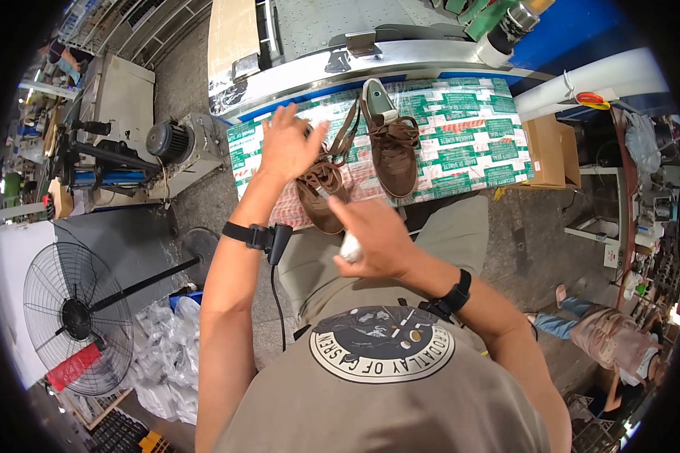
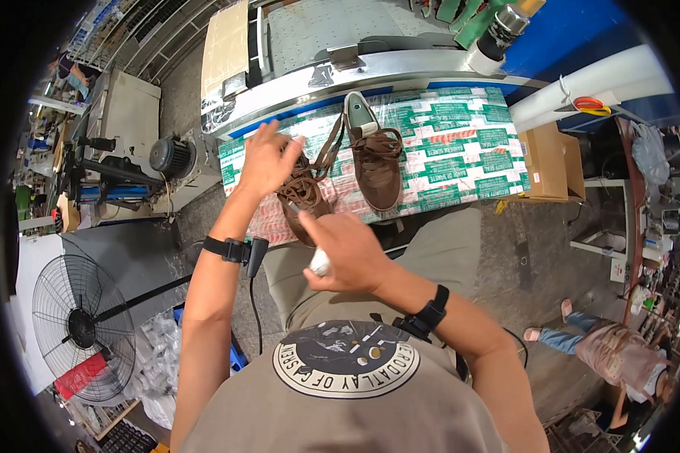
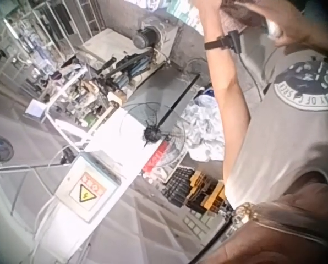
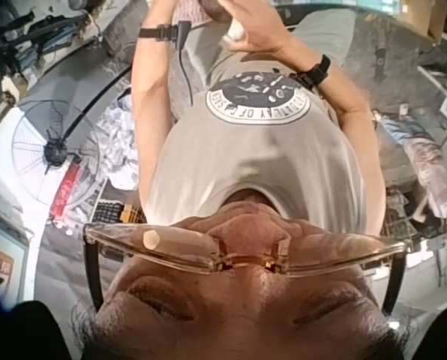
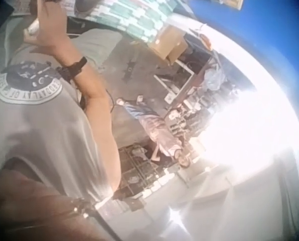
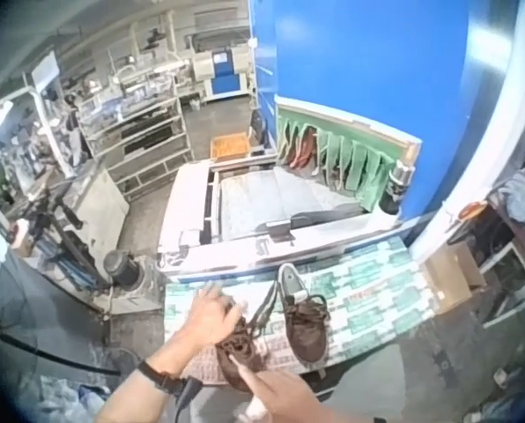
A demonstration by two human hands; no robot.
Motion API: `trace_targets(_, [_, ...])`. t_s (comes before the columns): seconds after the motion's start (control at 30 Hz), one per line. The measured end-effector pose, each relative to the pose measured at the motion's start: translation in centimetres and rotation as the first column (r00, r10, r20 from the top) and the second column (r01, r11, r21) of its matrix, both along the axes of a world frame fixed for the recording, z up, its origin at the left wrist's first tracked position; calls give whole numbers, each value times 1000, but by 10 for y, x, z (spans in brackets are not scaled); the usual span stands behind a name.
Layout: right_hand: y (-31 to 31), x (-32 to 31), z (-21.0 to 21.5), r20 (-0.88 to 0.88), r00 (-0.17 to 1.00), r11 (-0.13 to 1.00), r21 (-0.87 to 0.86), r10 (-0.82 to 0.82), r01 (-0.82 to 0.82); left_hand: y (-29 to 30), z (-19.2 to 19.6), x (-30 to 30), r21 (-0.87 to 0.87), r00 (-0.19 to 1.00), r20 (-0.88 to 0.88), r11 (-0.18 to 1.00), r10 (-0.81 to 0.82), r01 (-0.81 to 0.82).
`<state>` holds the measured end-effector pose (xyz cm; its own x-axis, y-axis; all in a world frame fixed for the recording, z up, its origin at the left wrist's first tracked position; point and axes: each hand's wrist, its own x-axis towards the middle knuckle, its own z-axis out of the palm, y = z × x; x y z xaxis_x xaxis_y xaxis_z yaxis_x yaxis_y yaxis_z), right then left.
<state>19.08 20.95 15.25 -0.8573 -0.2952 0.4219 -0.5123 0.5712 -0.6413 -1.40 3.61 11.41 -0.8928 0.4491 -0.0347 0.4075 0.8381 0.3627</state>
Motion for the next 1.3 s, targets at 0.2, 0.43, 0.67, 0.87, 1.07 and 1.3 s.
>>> trace_targets(0.2, [87, -15, -10, 114, 870, 868, -87, -479, 489, 9, -11, 63, -80, 972, -173, 986, -160, 148])
trace_targets(0.43, [190, -44, -112, 203, 665, 695, 240, -718, 678, 4, -20, 210, 401, 644, 591, 870, -485, 287])
trace_targets(0.67, [203, -50, -113, 161, 649, 601, 585, -744, 544, -47, 32, 143, 403, 888, 325, 802, 324, -441])
trace_targets(0.87, [131, -45, -105, 240, 794, 819, 10, -559, 574, 28, -47, 114, 373, 837, 229, 749, 497, -547])
trace_targets(1.07, [76, -46, -124, 277, 694, 746, 186, -664, 640, -18, -54, 99, 427, 921, 74, 823, 382, -376])
trace_targets(1.3, [70, -29, -113, 377, 674, 760, 148, -635, 633, 6, 40, 89, 122, 932, -288, 974, 220, -192])
